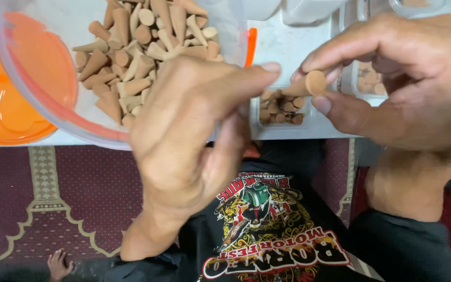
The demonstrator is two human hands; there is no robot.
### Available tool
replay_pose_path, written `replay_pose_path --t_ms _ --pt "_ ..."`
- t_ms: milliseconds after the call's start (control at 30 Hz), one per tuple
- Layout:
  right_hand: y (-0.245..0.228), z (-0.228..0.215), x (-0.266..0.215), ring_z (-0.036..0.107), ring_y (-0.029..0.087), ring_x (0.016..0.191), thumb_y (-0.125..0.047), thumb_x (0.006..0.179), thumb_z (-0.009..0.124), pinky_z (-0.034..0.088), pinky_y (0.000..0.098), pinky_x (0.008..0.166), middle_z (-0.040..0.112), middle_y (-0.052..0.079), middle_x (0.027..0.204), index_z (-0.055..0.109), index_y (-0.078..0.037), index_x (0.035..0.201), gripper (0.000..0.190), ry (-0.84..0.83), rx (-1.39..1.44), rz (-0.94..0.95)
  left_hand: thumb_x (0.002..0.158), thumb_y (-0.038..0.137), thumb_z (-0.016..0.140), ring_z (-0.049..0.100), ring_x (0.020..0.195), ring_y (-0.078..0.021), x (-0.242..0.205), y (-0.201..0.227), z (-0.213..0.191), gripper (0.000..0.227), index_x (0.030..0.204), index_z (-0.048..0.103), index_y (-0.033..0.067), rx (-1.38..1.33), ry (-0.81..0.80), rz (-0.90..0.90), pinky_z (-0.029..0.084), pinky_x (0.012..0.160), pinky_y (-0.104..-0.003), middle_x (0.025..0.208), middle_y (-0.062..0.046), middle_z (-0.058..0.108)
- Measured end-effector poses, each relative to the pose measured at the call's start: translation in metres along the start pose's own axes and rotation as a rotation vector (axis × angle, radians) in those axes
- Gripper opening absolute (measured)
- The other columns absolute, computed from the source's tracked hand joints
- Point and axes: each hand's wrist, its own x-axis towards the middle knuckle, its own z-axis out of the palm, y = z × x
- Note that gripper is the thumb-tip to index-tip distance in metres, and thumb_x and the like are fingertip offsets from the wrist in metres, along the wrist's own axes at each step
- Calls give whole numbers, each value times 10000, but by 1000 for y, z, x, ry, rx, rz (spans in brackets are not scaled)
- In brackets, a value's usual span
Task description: The person picks up cone-shaped items from a large bowl and places them into small plastic containers by hand.
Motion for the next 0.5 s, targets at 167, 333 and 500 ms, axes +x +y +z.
replay_pose_path --t_ms 167,333,500 --pt "47 24 -47 648 198 858 13 953 783 485 279 744 699 185 1005 680 117 1171 263 90 56 88 1140 171 341 715 1090 -325 -3 12 36 350 1281 608 -7 -213 -232 -131 543 989 -423 1194 -161 689" --pt "71 55 -67 693 204 832 43 972 784 551 304 805 742 189 1041 709 88 1149 197 182 57 120 1097 8 410 664 1109 -338 -30 -23 75 247 1292 557 46 -223 -340 -201 501 999 -409 1236 -172 661" --pt "86 86 -66 667 318 1007 -82 1025 732 486 407 862 736 188 1125 727 41 1178 197 185 -65 72 1066 72 432 531 1221 -335 -78 -75 111 351 1410 500 66 -8 -209 -455 429 1076 -422 1230 -178 514"
